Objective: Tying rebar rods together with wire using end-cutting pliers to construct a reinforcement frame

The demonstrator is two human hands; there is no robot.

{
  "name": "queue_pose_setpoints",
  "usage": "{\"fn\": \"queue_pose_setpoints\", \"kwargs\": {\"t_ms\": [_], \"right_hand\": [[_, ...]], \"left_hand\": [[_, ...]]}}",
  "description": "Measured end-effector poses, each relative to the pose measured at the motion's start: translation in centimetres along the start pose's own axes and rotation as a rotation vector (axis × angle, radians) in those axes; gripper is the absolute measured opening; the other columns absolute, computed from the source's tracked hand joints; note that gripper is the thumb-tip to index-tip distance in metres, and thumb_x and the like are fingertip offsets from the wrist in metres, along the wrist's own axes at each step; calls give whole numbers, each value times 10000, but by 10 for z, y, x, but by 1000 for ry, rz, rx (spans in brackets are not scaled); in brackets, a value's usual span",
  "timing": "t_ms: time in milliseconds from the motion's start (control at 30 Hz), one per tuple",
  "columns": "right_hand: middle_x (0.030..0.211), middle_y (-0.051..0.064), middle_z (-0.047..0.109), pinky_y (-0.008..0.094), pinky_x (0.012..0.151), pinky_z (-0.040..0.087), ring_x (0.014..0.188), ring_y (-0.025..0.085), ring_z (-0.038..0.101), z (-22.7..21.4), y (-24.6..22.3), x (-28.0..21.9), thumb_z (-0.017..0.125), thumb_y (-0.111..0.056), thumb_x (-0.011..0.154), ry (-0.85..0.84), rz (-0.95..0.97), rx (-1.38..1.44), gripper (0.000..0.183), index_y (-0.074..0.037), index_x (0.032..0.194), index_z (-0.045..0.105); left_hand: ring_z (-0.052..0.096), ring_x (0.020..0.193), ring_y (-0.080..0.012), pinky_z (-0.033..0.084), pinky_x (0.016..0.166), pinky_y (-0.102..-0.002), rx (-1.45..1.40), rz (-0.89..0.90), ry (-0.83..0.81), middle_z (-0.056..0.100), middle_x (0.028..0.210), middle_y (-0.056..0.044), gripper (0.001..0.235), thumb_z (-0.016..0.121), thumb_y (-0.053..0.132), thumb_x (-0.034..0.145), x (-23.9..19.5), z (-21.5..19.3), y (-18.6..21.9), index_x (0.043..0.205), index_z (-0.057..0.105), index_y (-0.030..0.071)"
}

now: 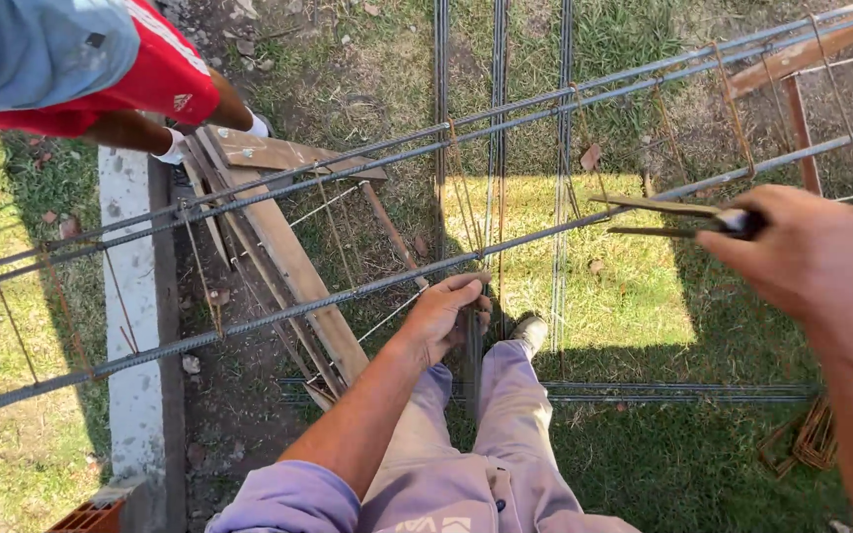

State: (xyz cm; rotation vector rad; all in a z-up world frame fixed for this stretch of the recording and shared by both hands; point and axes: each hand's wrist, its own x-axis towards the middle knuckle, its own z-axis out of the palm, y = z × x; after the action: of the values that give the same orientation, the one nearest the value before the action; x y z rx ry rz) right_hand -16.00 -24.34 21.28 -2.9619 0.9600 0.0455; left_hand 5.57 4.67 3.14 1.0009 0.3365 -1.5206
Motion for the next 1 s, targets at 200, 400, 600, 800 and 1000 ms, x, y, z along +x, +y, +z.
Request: {"fn": "queue_pose_setpoints", "kwargs": {"t_ms": [200,400,600,800,1000], "right_hand": [[1084,164,650,309,729,569,923,237,675,-74,-57,-1,454,-237,1137,198,252,1073,328,39,1228,605],[606,182,633,435,572,528,549,341,672,58,-126,-70,475,-378,1039,-511,601,1281,460,37,1036,673],[1190,246,701,604,898,571,1017,379,717,100,-155,-102,594,-263,965,-938,807,1384,560,-19,1462,508],[1268,297,662,549,942,560,1087,394,706,81,-176,-68,578,-261,985,-995,736,1321,572,-27,1495,471],[1159,263,678,536,927,571,998,347,713,97,-174,-57,571,-260,985,-1000,728,1375,595,15,1494,434]], "left_hand": [[594,589,-127,570,555,-219,-34,40,60,634,729,-68,136,684,65,937,9,-4,-4,1032,743,-11],[741,664,-174,634,598,-258,29,112,98,741,839,-172,247,777,121,878,31,-25,-19,1075,718,-17],[740,707,-123,639,617,-226,59,111,95,762,969,-144,301,771,170,887,6,-8,-8,1137,712,12],[740,827,-205,661,676,-299,19,127,74,728,1088,-200,422,813,184,879,30,-24,-24,1214,677,-33],[706,957,-163,644,727,-286,60,151,70,720,1157,-160,423,797,190,898,35,-29,-31,1248,674,-13]]}}
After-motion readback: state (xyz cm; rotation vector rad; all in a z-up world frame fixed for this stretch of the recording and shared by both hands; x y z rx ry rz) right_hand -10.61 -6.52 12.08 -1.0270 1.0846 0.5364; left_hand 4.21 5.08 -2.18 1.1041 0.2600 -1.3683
